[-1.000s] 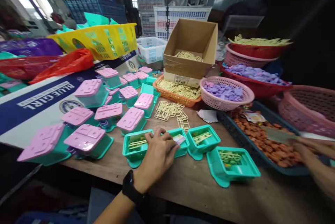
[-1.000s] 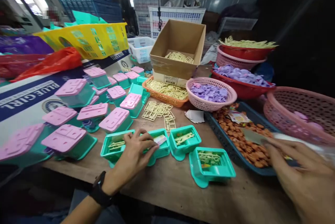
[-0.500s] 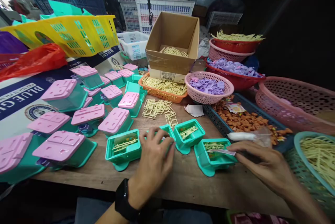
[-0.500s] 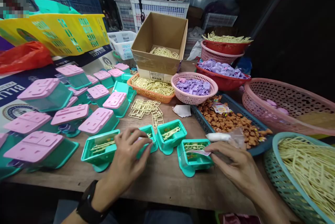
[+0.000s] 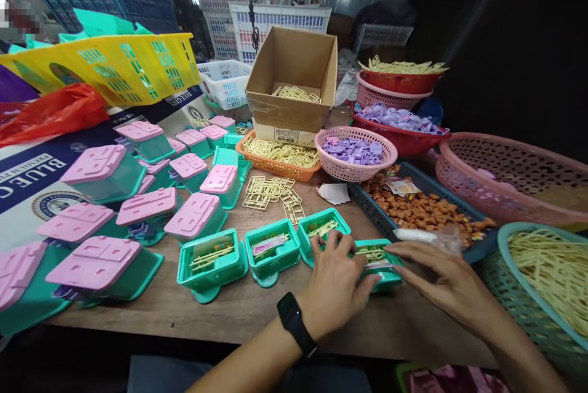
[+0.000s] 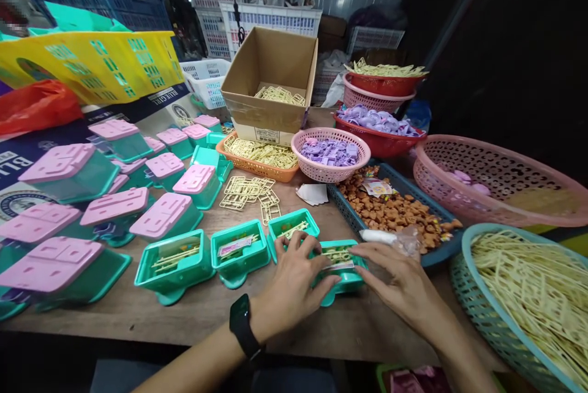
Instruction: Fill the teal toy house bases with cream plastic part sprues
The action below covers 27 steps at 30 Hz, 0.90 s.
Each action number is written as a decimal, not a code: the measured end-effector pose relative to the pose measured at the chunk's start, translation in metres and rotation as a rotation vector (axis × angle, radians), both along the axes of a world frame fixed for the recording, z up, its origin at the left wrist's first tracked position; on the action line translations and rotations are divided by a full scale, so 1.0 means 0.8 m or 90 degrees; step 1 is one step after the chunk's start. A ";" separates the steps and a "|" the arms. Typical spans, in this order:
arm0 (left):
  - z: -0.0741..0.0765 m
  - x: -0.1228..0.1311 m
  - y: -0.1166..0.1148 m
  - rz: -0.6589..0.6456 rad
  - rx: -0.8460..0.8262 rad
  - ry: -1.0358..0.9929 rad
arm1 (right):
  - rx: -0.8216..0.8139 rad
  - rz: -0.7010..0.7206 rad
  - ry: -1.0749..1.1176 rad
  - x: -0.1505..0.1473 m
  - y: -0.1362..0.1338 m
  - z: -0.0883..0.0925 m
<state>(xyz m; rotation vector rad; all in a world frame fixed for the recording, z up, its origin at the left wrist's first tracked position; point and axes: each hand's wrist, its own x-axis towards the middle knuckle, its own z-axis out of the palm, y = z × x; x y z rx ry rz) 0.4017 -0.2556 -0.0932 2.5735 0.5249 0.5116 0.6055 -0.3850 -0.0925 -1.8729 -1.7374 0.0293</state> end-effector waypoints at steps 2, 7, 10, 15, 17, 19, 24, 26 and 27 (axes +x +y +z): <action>-0.001 0.001 -0.002 0.002 0.010 0.000 | 0.002 -0.007 -0.028 -0.005 -0.004 -0.002; -0.005 -0.006 -0.009 0.004 0.016 -0.024 | 0.001 -0.037 -0.124 -0.016 -0.002 -0.014; -0.009 -0.008 -0.011 0.004 0.067 -0.025 | 0.073 -0.051 -0.173 -0.023 -0.002 -0.013; -0.009 -0.003 -0.005 0.024 0.156 0.004 | 0.232 -0.138 -0.191 -0.061 -0.041 -0.015; -0.005 -0.001 -0.006 0.062 0.177 0.000 | 0.291 -0.262 -0.182 -0.091 -0.074 -0.026; -0.001 0.002 -0.010 0.092 0.210 -0.042 | 0.318 -0.391 -0.147 -0.126 -0.105 -0.045; -0.004 0.028 -0.044 -0.110 0.224 -0.197 | 0.219 -0.702 0.061 -0.184 -0.165 -0.143; -0.014 0.049 -0.072 -0.272 0.198 -0.172 | 0.152 -0.789 0.114 -0.191 -0.196 -0.196; -0.021 0.062 -0.087 -0.355 0.190 -0.139 | 0.126 -0.813 0.128 -0.191 -0.214 -0.222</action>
